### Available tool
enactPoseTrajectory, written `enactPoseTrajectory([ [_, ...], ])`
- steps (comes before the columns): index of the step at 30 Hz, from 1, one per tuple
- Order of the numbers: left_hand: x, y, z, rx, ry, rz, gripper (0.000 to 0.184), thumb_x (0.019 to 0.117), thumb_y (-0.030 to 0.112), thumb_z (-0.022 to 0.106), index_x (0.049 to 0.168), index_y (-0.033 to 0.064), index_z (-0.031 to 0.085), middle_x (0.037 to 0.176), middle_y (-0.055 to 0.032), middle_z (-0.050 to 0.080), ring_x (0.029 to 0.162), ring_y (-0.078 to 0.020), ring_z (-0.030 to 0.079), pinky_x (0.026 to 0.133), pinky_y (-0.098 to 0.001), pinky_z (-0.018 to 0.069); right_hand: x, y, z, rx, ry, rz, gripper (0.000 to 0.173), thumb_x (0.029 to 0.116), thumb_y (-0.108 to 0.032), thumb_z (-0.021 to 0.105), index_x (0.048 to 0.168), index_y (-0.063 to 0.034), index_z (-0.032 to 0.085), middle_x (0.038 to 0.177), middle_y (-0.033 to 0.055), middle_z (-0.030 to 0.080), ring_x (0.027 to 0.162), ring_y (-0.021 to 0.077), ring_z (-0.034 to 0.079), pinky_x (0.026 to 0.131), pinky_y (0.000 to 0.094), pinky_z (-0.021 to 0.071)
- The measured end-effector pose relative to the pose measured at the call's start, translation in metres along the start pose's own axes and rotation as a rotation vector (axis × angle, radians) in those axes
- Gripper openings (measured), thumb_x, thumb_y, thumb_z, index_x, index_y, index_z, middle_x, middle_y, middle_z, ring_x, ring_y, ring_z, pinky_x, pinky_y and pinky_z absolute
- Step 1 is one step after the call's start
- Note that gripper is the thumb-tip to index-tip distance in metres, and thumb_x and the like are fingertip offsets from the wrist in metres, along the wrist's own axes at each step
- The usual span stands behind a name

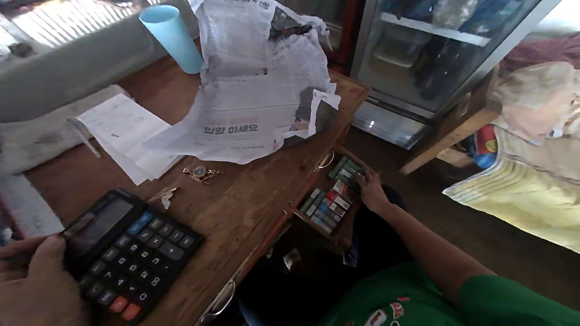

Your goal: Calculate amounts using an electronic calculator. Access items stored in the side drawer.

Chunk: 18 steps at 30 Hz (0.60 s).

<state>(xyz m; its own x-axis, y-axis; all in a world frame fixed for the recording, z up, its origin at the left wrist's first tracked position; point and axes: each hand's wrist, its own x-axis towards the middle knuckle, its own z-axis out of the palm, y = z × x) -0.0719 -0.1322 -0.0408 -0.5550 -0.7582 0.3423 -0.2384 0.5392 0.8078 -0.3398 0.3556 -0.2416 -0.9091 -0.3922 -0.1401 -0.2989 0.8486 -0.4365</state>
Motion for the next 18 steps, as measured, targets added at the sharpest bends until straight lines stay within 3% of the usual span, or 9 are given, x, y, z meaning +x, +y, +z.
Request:
enactPoseTrajectory([
  [2,-0.007,0.02,0.004,0.037,0.009,-0.029,0.028,0.1049,0.013,0.051,0.121,-0.0098,0.054,0.104,-0.0045,0.058,0.091,0.0029,0.055,0.085,-0.0152,0.0473,-0.001,0.003,0.002,-0.022,0.003,-0.026,0.048,0.0973,0.005,0.047,0.142,-0.008,0.06,0.16,0.0303,0.033,0.15,0.0508,0.026,0.123,0.0628,0.0172],
  [4,-0.006,0.019,0.002,0.091,-0.001,-0.056,0.032,0.1057,0.014,0.05,0.125,-0.0115,0.053,0.111,-0.0108,0.059,0.097,-0.0009,0.055,0.088,-0.0178,0.0464,0.0,0.003,0.0,-0.05,-0.053,-0.021,0.047,0.0984,0.005,0.047,0.139,-0.0107,0.063,0.163,0.0293,0.029,0.153,0.0494,0.02,0.124,0.0638,0.0123],
  [6,-0.001,0.01,0.0,0.105,0.012,-0.055,0.028,0.105,0.014,0.051,0.12,-0.0093,0.056,0.105,-0.0074,0.06,0.092,-0.0001,0.056,0.084,-0.0177,0.0484,0.003,0.001,-0.003,-0.069,-0.071,-0.005,0.047,0.0976,0.003,0.048,0.138,-0.0139,0.065,0.164,0.0271,0.026,0.154,0.0465,0.019,0.124,0.062,0.0148],
  [8,-0.001,0.019,0.004,0.056,0.036,-0.059,0.023,0.1042,0.007,0.052,0.115,-0.0138,0.055,0.097,-0.0094,0.058,0.085,-0.0017,0.054,0.08,-0.0178,0.0475,0.004,0.0,-0.005,-0.081,-0.074,0.013,0.047,0.0988,-0.001,0.05,0.143,-0.0123,0.06,0.165,0.0275,0.024,0.154,0.0461,0.018,0.124,0.0609,0.0152],
  [11,0.01,-0.016,-0.007,0.063,-0.025,0.038,0.03,0.1027,0.008,0.05,0.12,-0.0165,0.053,0.105,-0.0132,0.061,0.093,-0.0035,0.057,0.083,-0.0178,0.0494,0.006,-0.002,-0.007,-0.103,-0.102,0.066,0.047,0.102,-0.008,0.049,0.149,-0.0115,0.054,0.167,0.0271,0.017,0.156,0.046,0.013,0.124,0.0625,0.0108],
  [14,0.002,0.023,0.01,0.129,0.046,-0.23,0.026,0.105,0.008,0.044,0.125,-0.0069,0.05,0.111,-0.0045,0.055,0.099,0.0006,0.054,0.091,-0.0165,0.0453,0.01,0.0,-0.006,-0.096,-0.078,0.087,0.046,0.1055,-0.018,0.05,0.151,-0.0093,0.05,0.168,0.0253,0.017,0.156,0.0447,0.012,0.124,0.0627,0.0119],
  [16,0.003,0.013,0.003,0.092,0.001,-0.127,0.029,0.1047,0.006,0.045,0.124,-0.0136,0.052,0.109,-0.0117,0.059,0.097,-0.003,0.056,0.089,-0.0185,0.047,0.013,0.004,-0.004,-0.112,-0.065,0.101,0.05,0.1076,-0.029,0.048,0.154,-0.0085,0.047,0.169,0.0252,0.015,0.157,0.0445,0.01,0.124,0.0623,0.011],
  [18,0.001,0.014,0.002,0.034,-0.027,-0.017,0.023,0.1028,0.002,0.046,0.116,-0.0162,0.053,0.095,-0.0082,0.059,0.085,0.0,0.056,0.08,-0.0156,0.048,0.014,0.006,-0.005,-0.122,-0.082,0.119,0.053,0.1081,-0.035,0.047,0.154,-0.008,0.046,0.169,0.0249,0.013,0.157,0.0443,0.008,0.124,0.0628,0.0086],
])
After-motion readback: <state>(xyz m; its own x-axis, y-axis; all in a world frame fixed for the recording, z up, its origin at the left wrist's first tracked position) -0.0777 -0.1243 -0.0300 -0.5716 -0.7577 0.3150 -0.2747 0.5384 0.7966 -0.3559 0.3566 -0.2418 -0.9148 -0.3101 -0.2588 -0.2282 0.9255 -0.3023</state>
